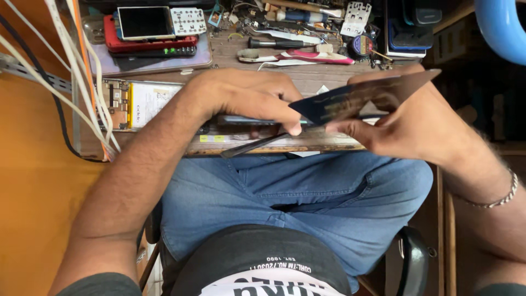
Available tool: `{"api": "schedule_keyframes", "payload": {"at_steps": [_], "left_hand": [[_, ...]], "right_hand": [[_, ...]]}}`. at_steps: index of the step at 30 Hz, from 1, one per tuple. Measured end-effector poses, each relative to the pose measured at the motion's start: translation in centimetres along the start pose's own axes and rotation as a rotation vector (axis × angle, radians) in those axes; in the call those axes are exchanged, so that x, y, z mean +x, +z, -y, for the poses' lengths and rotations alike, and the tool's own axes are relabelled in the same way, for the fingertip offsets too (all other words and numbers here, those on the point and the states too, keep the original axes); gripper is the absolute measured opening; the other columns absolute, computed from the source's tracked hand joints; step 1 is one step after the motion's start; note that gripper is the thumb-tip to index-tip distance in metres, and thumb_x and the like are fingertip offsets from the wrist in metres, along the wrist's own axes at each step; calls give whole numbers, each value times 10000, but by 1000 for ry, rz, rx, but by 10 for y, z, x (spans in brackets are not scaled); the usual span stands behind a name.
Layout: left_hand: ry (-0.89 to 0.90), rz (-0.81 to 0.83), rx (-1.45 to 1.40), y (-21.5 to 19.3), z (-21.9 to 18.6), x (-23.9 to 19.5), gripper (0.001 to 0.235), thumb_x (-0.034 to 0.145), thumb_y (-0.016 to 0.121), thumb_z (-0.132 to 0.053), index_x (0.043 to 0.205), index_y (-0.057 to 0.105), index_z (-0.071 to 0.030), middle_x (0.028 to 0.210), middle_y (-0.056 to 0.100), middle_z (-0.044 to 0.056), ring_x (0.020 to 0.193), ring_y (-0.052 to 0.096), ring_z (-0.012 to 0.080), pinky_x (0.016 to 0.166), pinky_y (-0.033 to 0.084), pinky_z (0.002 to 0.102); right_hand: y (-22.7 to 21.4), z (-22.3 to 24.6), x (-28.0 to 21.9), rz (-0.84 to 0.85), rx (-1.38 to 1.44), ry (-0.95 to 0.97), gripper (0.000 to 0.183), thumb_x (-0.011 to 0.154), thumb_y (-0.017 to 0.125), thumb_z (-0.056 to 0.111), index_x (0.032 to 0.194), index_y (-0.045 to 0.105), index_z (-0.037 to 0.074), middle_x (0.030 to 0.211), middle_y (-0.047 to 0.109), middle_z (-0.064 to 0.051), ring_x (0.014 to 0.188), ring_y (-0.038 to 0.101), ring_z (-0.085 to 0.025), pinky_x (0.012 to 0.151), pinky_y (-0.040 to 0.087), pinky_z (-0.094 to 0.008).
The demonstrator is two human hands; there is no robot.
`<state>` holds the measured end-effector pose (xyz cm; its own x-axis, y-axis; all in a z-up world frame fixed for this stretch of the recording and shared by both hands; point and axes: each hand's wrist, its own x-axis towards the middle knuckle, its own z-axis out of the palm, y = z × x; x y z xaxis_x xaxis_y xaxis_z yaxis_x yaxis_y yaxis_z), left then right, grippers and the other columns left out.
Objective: The person uses a thin metal prying tool to carefully separate the back cover of a black smartphone along its edges. They repeatedly insert the tool into the seam, rotate the phone, and pry at different points to loosen the adhesive or clips holding the cover in place.
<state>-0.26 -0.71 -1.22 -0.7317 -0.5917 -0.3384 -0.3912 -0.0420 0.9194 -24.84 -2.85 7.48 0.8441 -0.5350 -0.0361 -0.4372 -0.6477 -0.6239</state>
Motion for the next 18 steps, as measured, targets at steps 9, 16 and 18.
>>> {"api": "schedule_keyframes", "payload": {"at_steps": [9, 16, 18], "left_hand": [[296, -77, 187, 2, -1, 0, 599, 790, 650, -362, 1310, 704, -70, 1022, 792, 31, 839, 713, 104, 741, 553, 272], [53, -47, 87, 2, -7, -1, 606, 799, 641, -347, 1370, 702, -154, 935, 800, 83, 708, 685, 176, 628, 552, 335], [265, -73, 171, 4, -7, 2, 577, 802, 639, -357, 1314, 713, -102, 1004, 799, 29, 811, 714, 110, 723, 561, 283]], "right_hand": [[4, -3, 1, 26, -94, -183, 255, 685, 839, 67, 935, 789, 74, 765, 679, -49, 712, 684, -175, 604, 536, -296], [4, -7, -5, -13, -152, -195, 221, 722, 782, -8, 924, 789, 81, 774, 678, -49, 678, 670, -180, 578, 517, -296], [4, -11, -10, -22, -125, -227, 196, 761, 775, -7, 936, 777, 79, 813, 690, -42, 711, 682, -173, 599, 537, -280]]}}
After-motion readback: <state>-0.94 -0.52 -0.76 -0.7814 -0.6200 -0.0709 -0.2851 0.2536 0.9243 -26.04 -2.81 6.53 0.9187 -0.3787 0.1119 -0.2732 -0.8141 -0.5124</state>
